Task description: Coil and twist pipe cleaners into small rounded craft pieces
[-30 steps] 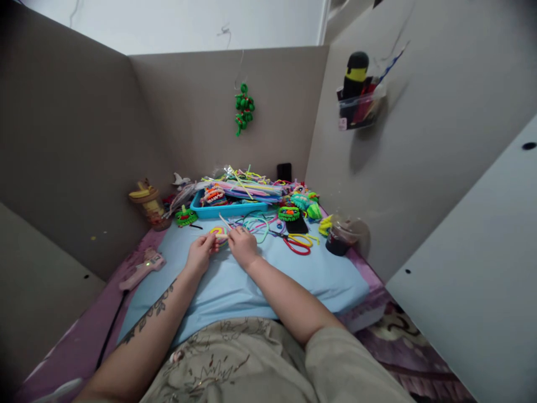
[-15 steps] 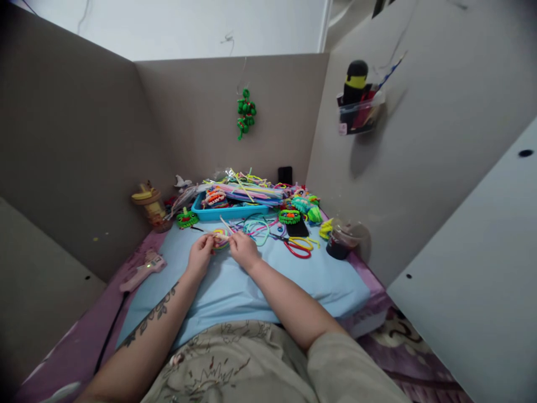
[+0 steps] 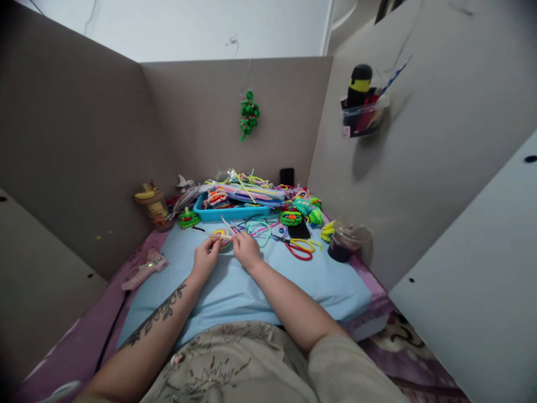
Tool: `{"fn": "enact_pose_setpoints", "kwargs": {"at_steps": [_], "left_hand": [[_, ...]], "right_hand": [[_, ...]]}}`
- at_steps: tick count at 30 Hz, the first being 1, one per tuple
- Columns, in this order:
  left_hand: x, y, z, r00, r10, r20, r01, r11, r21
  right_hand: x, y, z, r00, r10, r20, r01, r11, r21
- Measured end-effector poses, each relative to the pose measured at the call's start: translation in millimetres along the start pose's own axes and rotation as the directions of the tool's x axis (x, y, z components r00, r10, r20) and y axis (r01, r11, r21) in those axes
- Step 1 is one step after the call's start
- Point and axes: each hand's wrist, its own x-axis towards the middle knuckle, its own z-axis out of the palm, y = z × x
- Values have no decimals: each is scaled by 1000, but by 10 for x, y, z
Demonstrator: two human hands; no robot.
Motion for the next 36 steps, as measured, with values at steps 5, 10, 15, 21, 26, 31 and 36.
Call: {"fn": "enact_pose_setpoints", "kwargs": {"at_steps": [5, 10, 15, 21, 26, 31, 36], "left_hand": [[-24, 37, -16, 999, -38, 6, 38, 999, -10], [-21, 49, -34, 992, -122, -18, 121, 991, -61], [9, 51, -44, 976, -207, -67, 205, 978, -35], [42, 23, -30, 958, -282, -55, 270, 950, -159], [62, 6, 2, 933, -353, 64, 351, 861, -369], [62, 6, 10, 935, -346, 79, 350, 863, -365], [57, 34, -1, 949, -313, 46, 314, 910, -271]], "right_hand": [[1, -18, -18, 1000, -6, -4, 5, 998, -61], [-26, -20, -22, 996, -88, -22, 84, 984, -159], [-29, -39, -32, 983, -184, -26, 175, 965, -196], [-25, -35, -34, 969, -241, -47, 226, 950, -216], [-28, -38, -32, 959, -273, -76, 243, 931, -271], [-17, -60, -45, 963, -257, -78, 223, 927, -300], [-26, -71, -66, 975, -211, -67, 190, 953, -234]]}}
